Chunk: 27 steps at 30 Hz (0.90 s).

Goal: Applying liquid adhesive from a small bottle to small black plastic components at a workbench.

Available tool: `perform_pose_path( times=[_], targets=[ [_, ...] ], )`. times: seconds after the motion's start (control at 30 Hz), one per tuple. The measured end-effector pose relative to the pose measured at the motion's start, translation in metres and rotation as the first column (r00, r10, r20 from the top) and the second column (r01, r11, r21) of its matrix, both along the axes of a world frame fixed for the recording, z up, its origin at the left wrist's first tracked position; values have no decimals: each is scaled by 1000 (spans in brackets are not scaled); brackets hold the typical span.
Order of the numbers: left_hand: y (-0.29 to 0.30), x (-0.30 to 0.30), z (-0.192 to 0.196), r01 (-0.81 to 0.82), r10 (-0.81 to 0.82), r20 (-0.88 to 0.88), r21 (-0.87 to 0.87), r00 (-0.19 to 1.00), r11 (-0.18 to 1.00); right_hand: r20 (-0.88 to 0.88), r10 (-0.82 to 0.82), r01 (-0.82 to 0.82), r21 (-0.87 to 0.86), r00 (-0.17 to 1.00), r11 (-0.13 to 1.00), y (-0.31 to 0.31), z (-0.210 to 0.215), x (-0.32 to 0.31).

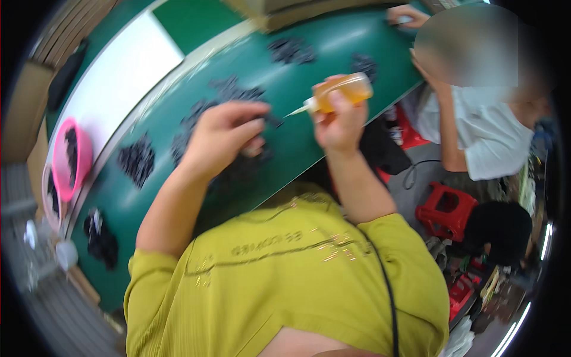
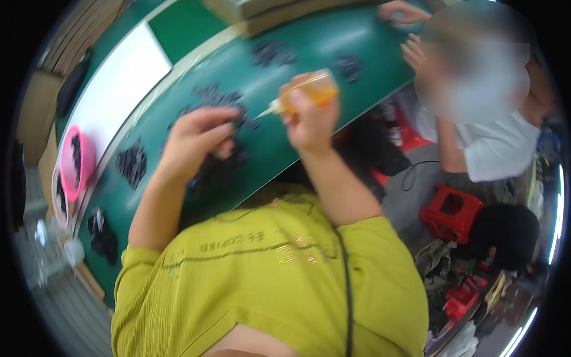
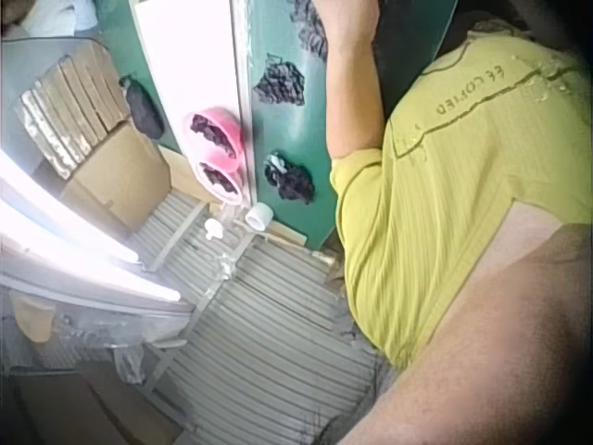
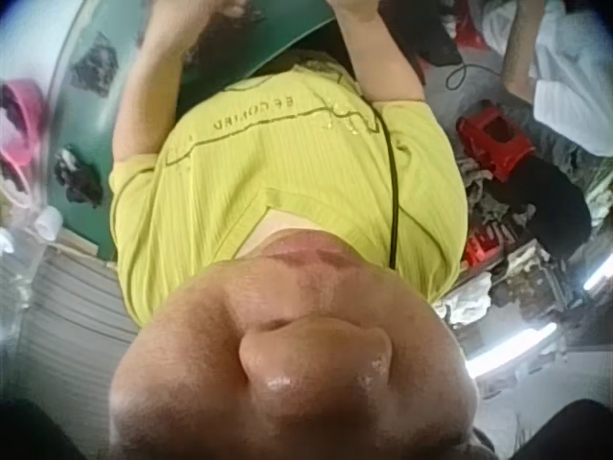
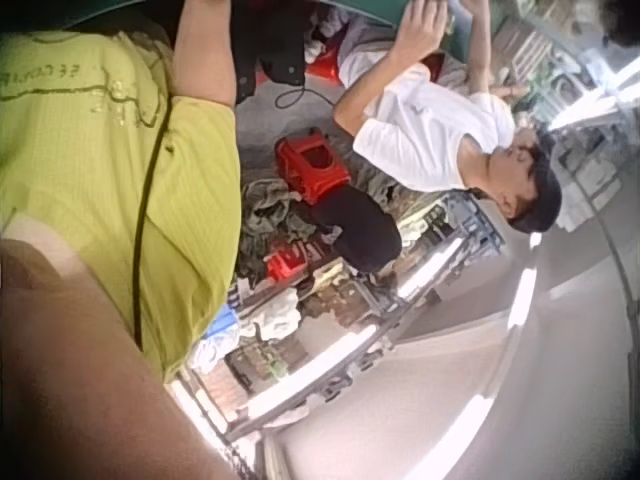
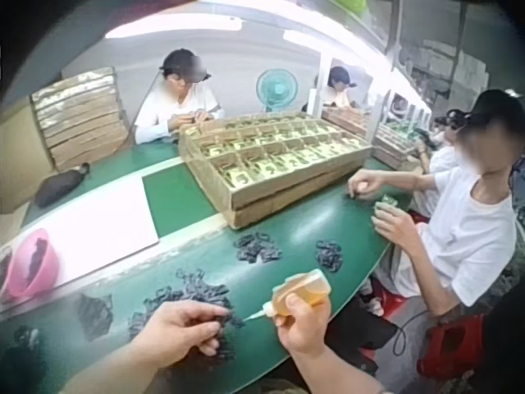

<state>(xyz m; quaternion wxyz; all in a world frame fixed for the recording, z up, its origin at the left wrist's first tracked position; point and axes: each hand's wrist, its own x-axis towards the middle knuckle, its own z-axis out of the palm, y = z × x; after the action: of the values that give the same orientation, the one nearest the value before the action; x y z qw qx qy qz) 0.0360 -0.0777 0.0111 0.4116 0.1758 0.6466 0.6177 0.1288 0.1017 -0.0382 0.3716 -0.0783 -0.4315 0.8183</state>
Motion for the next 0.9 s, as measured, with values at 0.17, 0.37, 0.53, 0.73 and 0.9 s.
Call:
perform_pose_path(
  times=[0.17, 0.37, 0.53, 0.73, 0.9],
  targets=[
    [11, -1, -28, 23, -21, 85, -32, 996, 999, 24, -24, 19, 193, 999, 981, -4, -5, 4],
    [5, -3, -32, 41, -38, 52, -68, 998, 997, 86, -49, 5, 451, 995, 893, -15, -8, 2],
    [3, -2, -32, 49, -46, 44, -77, 998, 996, 95, -40, -3, 417, 995, 909, -15, -10, 4],
    [5, -2, -30, 46, -42, 43, -83, 998, 996, 91, -79, 27, 474, 993, 880, -14, -12, 2],
    [6, -2, -30, 45, -42, 40, -88, 998, 995, 126, -102, 25, 502, 987, 865, -13, -13, 2]
  ],
)
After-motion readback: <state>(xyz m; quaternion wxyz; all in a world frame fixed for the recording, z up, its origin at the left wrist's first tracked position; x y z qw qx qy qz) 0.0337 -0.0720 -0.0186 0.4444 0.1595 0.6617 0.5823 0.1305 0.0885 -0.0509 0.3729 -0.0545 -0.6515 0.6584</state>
